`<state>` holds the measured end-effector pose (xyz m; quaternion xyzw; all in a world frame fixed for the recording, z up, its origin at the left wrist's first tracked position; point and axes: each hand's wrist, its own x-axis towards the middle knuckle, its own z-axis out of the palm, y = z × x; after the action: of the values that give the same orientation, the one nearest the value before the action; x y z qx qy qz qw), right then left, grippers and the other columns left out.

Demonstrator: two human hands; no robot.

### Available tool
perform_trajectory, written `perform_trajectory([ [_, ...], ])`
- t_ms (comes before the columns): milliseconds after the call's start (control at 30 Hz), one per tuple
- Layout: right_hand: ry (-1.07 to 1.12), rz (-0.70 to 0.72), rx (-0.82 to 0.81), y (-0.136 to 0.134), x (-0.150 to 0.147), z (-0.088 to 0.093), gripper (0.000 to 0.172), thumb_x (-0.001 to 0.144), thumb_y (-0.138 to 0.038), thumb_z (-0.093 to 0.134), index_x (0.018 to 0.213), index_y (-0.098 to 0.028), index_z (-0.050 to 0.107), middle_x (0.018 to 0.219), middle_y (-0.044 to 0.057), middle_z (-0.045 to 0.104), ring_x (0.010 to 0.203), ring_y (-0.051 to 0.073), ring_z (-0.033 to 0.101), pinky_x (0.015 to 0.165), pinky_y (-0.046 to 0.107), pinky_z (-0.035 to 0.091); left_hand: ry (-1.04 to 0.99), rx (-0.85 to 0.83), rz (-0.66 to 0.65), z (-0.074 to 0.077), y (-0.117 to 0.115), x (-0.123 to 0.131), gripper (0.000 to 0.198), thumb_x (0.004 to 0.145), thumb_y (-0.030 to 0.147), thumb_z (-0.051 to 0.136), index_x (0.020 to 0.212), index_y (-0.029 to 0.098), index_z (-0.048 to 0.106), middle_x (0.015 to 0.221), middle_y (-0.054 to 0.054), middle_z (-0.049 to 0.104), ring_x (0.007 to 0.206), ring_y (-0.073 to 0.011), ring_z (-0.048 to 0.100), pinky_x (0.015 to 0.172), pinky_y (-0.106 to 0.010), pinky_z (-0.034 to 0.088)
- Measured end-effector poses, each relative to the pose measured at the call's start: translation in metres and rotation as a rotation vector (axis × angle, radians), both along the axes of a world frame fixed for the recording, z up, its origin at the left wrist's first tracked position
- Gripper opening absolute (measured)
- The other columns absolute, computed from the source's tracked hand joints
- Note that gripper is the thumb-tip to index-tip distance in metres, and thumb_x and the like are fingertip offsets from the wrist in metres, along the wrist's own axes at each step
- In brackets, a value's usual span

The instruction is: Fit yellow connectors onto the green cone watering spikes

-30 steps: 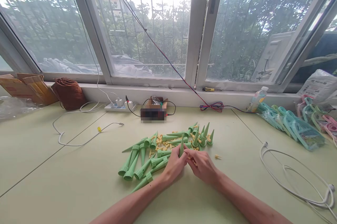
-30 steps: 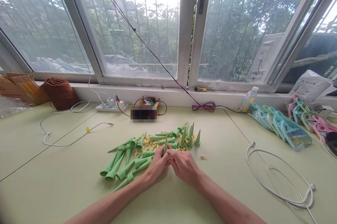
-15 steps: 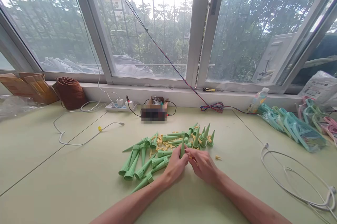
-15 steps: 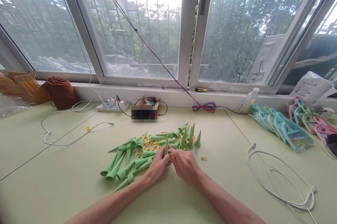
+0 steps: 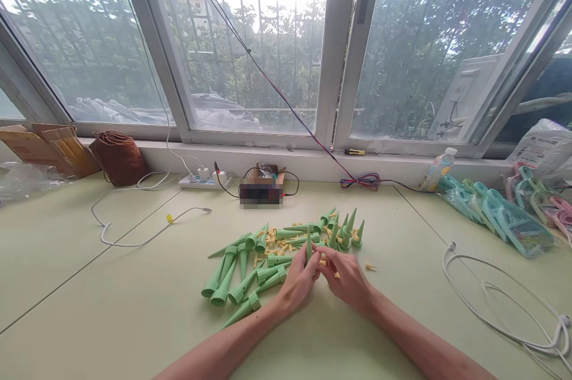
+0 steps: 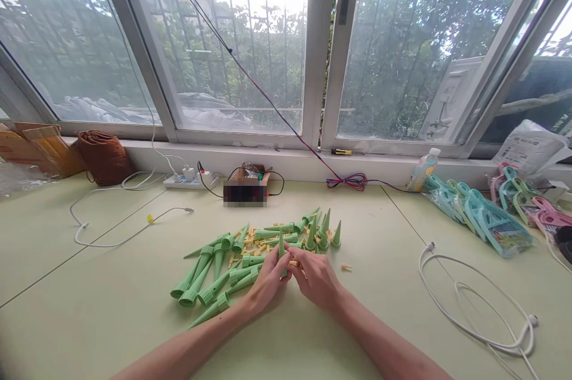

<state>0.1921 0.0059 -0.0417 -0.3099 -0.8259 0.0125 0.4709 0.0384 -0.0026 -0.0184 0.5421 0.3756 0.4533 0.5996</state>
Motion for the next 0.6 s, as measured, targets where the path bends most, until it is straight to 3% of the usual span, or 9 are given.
perform_trajectory([
  [200,0.063,-0.037,0.034,-0.0011,-0.0007,0.0042,0.009,0.101,-0.024,0.050,0.105,-0.019,0.056,0.071,-0.001,0.063,0.051,0.011,0.054,0.052,0.022,0.044,-0.070,-0.049,0.036,0.0046,-0.0030,0.0033,0.036,0.089,0.056,0.054,0.093,0.021,0.049,0.083,0.002,0.046,0.064,-0.0094,0.040,0.053,-0.018,0.036],
  [300,0.033,-0.023,0.058,-0.0011,-0.0009,0.0061,0.011,0.101,-0.019,0.047,0.095,-0.019,0.057,0.074,0.002,0.062,0.057,0.012,0.055,0.053,0.022,0.043,-0.087,-0.026,0.023,0.0037,-0.0026,0.0046,0.036,0.090,0.056,0.053,0.091,0.020,0.047,0.079,0.003,0.041,0.059,-0.0075,0.035,0.048,-0.017,0.033],
  [600,0.034,-0.062,0.059,-0.0007,-0.0005,0.0056,0.015,0.101,-0.017,0.045,0.100,-0.019,0.060,0.076,0.003,0.061,0.060,0.012,0.056,0.055,0.022,0.043,-0.052,0.007,0.039,-0.0038,-0.0009,0.0042,0.040,0.093,0.058,0.047,0.108,0.021,0.051,0.086,0.000,0.048,0.060,-0.0084,0.038,0.047,-0.018,0.034],
])
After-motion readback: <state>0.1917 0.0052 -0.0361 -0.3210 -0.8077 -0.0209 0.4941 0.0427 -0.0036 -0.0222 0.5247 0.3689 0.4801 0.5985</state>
